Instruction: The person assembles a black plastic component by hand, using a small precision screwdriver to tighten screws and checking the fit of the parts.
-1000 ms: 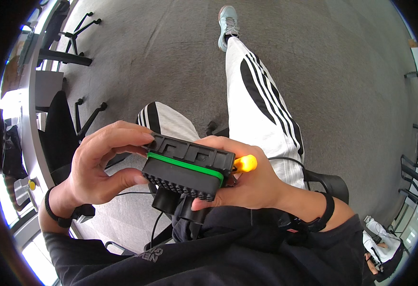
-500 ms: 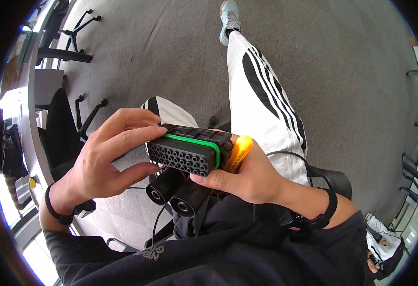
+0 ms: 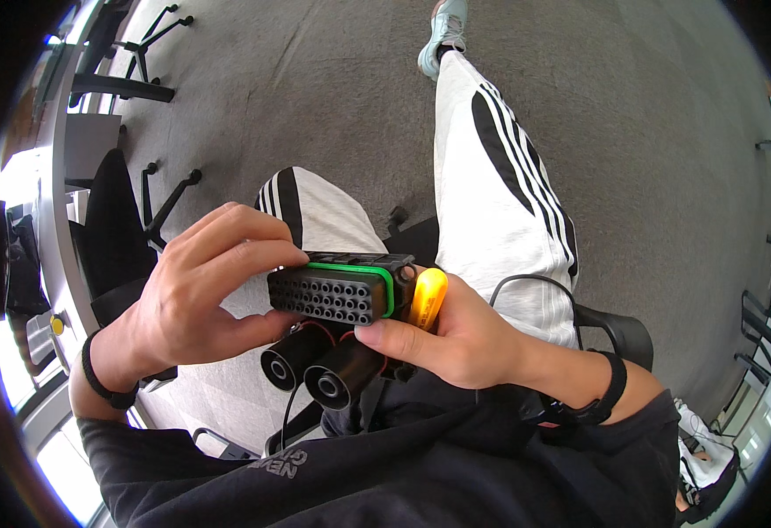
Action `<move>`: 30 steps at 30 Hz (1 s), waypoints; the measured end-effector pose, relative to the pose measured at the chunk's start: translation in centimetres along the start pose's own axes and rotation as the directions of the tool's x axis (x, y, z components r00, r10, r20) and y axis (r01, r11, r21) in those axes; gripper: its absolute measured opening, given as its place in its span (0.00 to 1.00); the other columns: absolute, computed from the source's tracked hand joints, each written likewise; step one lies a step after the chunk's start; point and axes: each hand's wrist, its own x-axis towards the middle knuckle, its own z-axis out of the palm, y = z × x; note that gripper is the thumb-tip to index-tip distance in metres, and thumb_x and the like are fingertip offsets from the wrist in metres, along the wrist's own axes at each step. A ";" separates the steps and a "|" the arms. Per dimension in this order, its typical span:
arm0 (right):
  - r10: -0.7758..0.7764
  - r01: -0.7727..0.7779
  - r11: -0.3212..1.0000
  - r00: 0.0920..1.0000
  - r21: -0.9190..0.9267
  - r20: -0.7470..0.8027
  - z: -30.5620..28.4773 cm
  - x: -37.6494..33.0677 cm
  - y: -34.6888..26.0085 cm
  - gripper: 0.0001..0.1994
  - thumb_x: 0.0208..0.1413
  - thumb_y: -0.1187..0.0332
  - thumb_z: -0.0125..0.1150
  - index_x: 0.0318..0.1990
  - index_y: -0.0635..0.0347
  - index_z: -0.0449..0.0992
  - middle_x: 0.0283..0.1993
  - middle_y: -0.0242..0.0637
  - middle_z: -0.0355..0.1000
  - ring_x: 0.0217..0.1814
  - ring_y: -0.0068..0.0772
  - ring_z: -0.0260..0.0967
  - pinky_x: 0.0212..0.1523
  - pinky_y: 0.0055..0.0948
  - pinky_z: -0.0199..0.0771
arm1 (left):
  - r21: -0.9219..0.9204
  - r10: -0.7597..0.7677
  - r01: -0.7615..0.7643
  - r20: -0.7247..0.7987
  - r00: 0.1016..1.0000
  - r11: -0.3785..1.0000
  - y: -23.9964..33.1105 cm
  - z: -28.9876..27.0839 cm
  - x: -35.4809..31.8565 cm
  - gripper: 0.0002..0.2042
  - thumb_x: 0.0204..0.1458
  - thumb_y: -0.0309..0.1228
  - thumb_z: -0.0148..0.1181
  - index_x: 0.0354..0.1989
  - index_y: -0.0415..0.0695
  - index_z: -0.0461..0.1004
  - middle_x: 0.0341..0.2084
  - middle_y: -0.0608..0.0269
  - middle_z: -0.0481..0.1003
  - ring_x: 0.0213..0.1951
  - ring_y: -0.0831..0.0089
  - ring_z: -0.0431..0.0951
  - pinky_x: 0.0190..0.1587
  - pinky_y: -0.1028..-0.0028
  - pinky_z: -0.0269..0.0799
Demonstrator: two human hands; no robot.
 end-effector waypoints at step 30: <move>0.007 -0.006 1.000 0.999 0.017 -0.048 -0.4 -0.5 0.3 0.16 0.58 0.63 0.61 0.50 0.62 0.71 0.32 0.27 0.72 0.26 0.12 0.63 0.25 0.14 0.62 | 0.114 0.138 -0.129 -0.070 0.988 0.985 0.0 0.0 0.2 0.23 0.24 0.23 0.71 0.35 0.34 0.75 0.31 0.55 0.73 0.29 0.67 0.76 0.27 0.73 0.73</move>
